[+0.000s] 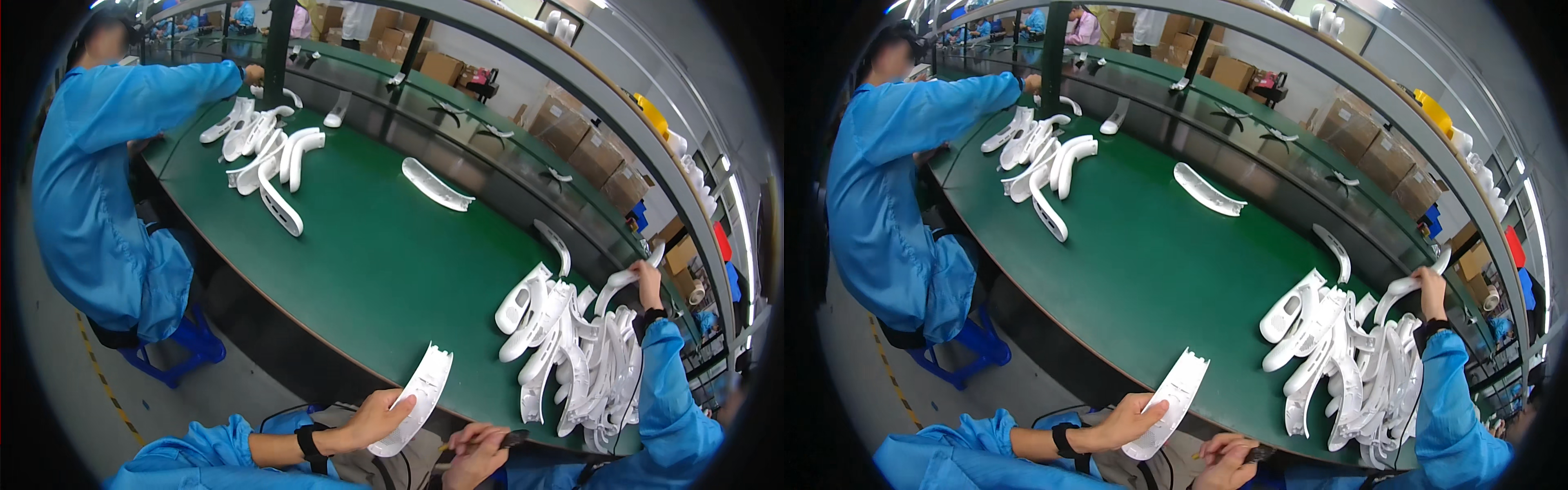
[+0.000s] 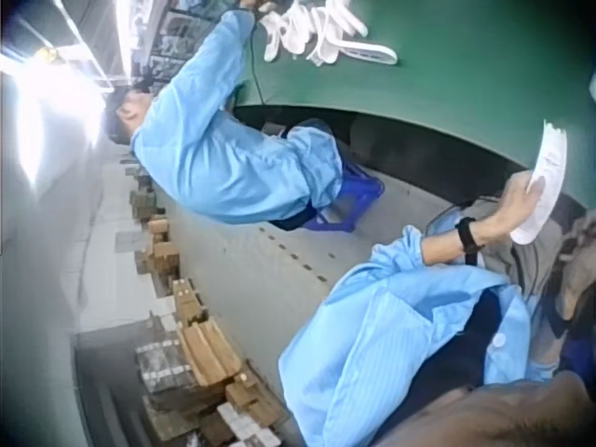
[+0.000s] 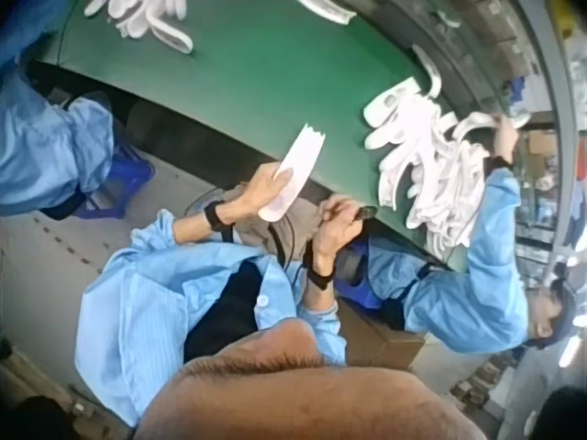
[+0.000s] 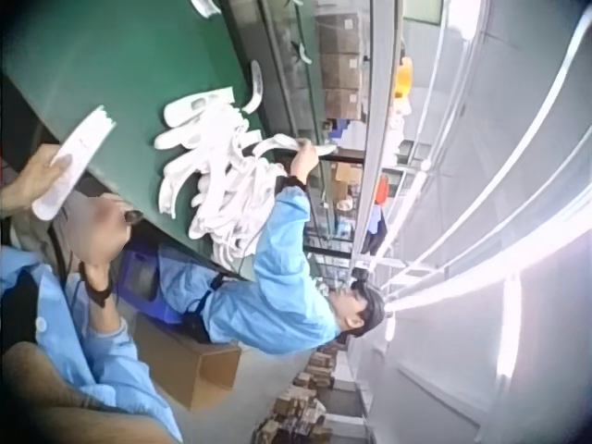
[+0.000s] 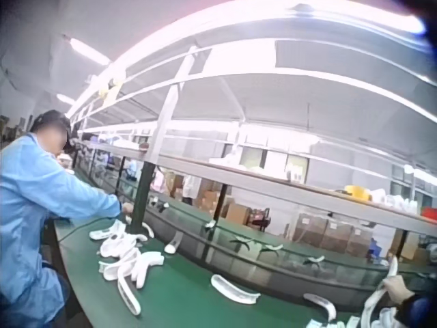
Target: The recorder uses a scraping tool to clean and assemble white plastic components on a production line.
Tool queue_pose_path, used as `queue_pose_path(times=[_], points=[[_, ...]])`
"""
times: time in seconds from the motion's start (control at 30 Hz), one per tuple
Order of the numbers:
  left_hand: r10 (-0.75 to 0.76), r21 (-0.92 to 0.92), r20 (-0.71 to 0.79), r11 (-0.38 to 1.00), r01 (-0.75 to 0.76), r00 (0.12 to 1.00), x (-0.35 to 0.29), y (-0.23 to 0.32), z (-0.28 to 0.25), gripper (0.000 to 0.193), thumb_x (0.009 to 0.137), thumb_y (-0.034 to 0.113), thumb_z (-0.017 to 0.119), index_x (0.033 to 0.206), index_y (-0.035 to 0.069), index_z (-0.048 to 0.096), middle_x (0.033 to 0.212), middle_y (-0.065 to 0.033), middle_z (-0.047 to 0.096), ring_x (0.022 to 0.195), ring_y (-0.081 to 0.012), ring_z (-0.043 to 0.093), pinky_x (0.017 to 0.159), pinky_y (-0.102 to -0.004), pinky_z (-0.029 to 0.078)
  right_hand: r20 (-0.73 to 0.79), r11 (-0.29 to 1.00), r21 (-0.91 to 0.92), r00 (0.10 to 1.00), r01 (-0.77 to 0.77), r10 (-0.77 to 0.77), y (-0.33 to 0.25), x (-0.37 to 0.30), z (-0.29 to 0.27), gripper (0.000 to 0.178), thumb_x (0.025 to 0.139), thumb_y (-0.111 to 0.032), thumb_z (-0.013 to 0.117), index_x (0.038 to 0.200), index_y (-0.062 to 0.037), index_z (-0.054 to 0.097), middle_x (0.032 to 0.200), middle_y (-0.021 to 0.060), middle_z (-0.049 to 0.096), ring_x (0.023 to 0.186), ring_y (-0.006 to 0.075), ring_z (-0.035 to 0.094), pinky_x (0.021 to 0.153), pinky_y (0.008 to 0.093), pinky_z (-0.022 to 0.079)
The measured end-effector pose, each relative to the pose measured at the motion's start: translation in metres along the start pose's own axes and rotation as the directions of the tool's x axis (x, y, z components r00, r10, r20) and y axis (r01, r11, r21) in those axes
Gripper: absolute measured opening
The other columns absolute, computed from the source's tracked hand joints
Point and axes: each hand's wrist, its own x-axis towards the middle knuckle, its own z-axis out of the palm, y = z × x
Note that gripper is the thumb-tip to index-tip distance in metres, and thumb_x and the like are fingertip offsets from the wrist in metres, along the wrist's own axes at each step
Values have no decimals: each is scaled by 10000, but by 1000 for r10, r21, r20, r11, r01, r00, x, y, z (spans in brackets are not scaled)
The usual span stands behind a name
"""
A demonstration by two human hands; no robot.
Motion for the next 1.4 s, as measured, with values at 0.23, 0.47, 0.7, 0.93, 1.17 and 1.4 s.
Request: queue_pose_path(times=[0.23, 0.47, 0.7, 0.93, 1.17, 1.4], points=[[153, 126, 2, 980, -152, 988, 8, -29, -9, 316, 944, 216, 446, 1043, -57, 569, 780, -42, 626, 691, -83, 525, 616, -270, 455, -7, 943, 3, 943, 333, -333, -14, 14, 31, 392, 957, -415, 343, 819, -48, 365, 596, 86, 447, 553, 211, 528, 613, 385, 512], [-54, -78, 176, 995, 69, 983, 11, -19, -10, 342, 961, 235, 408, 993, -58, 581, 757, -64, 626, 657, -109, 607, 567, -242, 477, -54, 962, 177, 978, 210, -203, -16, 11, 49, 268, 951, -317, 392, 875, -64, 351, 551, 88, 425, 498, 222, 515, 532, 387, 502], [-74, 80, 117, 995, 65, 990, 14, -14, -11, 372, 954, 280, 423, 933, -43, 607, 667, -71, 614, 549, -131, 617, 490, -254, 472, -42, 920, 253, 954, 299, -298, 8, 20, 59, 319, 948, -289, 383, 719, -80, 307, 509, 51, 325, 421, 144, 355, 412, 300, 395], [-28, 130, 112, 991, 14, 993, 16, -17, -13, 366, 952, 272, 426, 898, -31, 623, 594, -73, 611, 548, -125, 616, 490, -269, 463, -17, 856, 297, 899, 422, -438, 28, 20, 76, 346, 948, -297, 367, 685, -93, 273, 499, 36, 298, 415, 134, 327, 413, 297, 386], [56, 159, 93, 985, -71, 994, 16, -15, -13, 324, 956, 239, 451, 877, -29, 615, 616, -1, 568, 578, -39, 482, 499, -236, 414, 43, 869, 328, 913, 372, -407, 31, 19, 83, 354, 943, -291, 382, 674, -89, 272, 494, 43, 297, 411, 141, 341, 418, 302, 399], [30, 178, 64, 983, -41, 997, 12, 1, -14, 313, 944, 246, 477, 863, -29, 604, 552, 2, 471, 568, -36, 380, 464, -254, 350, 67, 877, 303, 909, 374, -411, 29, 21, 88, 375, 945, -295, 388, 661, -84, 264, 488, 45, 291, 416, 145, 345, 420, 295, 393]])
